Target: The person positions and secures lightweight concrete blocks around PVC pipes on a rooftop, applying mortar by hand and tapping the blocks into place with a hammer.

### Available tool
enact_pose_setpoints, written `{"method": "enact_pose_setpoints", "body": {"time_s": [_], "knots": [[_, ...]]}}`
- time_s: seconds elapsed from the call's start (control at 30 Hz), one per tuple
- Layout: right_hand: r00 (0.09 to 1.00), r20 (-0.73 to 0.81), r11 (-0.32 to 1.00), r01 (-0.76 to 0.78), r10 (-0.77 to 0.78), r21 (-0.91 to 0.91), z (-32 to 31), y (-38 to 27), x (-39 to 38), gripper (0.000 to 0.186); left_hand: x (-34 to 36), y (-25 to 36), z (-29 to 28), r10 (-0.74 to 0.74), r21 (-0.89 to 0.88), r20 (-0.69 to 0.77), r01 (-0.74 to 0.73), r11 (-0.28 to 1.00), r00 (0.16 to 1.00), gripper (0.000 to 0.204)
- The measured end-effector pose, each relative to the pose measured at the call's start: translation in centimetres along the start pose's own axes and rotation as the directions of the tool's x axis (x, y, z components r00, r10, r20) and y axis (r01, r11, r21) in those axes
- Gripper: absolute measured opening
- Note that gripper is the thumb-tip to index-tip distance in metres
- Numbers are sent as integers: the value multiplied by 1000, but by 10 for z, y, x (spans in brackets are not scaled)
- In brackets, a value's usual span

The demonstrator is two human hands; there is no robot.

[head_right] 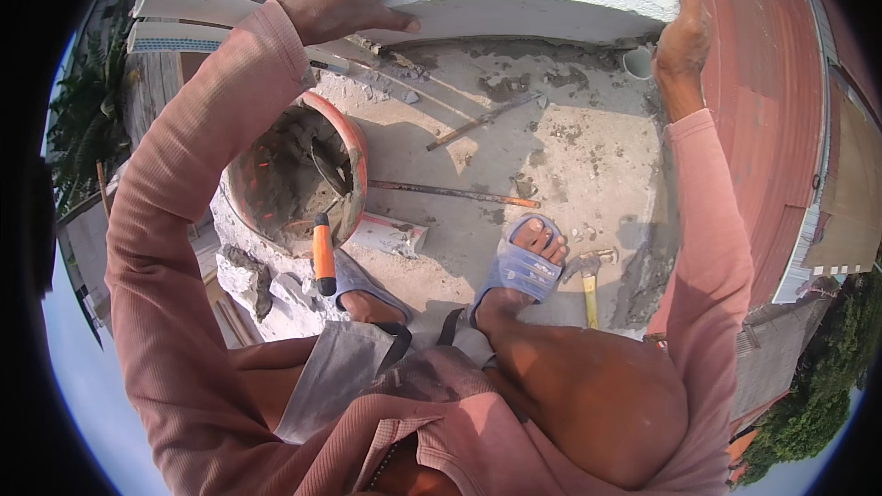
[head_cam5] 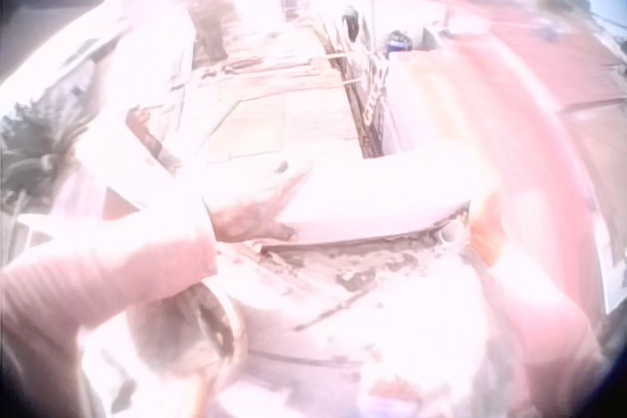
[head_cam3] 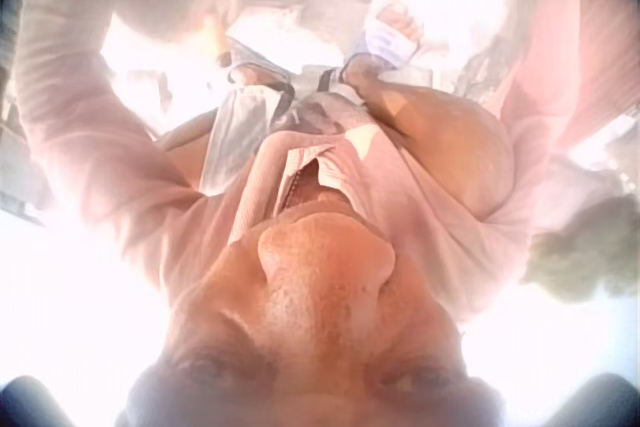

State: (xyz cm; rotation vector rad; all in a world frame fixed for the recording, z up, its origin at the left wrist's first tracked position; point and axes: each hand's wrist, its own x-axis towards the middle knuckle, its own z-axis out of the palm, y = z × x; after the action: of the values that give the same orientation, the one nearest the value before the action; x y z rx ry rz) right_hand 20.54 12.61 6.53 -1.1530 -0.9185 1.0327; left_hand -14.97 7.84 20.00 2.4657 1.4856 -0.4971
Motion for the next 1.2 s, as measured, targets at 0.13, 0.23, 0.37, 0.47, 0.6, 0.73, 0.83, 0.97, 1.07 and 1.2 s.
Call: {"method": "enact_pose_setpoints", "body": {"time_s": [0.13, 0.23, 0.37, 0.47, 0.6, 0.73, 0.83, 0.97, 1.07, 1.2], "knots": [[992, 120, 992, 51, -37, -117, -22, 3, 3, 50, 4, 5, -1, 9, 81, 49, -13, 997, 999, 96], [945, 207, 870, 317, -255, -377, -25, 12, 12, 49, 22, -11, 13, 42, 22, 55, -43, 999, 998, 102], [981, 52, 924, 191, -185, -331, 41, -21, -22, 46, 41, -54, 59, 144, -142, -89, -156, 978, 986, 116], [981, 58, 909, 195, -187, -369, 12, -23, -28, 42, 53, -44, 63, 128, -228, -71, -141, 963, 989, 117], [986, 39, 833, 157, -162, -530, -33, -44, -68, 39, 44, -28, 47, 100, -375, 25, -83, 923, 995, 123], [988, -80, 555, -141, 132, -820, -64, -70, -170, 40, 32, -59, 80, 47, -256, -34, -54, 965, 998, 117], [971, -48, 241, -106, 234, -965, -140, -68, -294, 26, 47, -13, 73, 157, 107, -396, -124, 986, 905, 97], [775, -166, -66, -158, 610, -985, -183, -55, -401, 24, 46, 16, 63, 204, 197, -587, -106, 975, 783, 90], [785, -166, -104, -130, 596, -986, -188, -45, -417, 26, 49, 19, 54, 162, 183, -568, -67, 981, 807, 98], [841, -151, -92, -121, 520, -988, -194, -40, -419, 30, 51, 32, 44, 122, 86, -503, -91, 992, 856, 107]]}}
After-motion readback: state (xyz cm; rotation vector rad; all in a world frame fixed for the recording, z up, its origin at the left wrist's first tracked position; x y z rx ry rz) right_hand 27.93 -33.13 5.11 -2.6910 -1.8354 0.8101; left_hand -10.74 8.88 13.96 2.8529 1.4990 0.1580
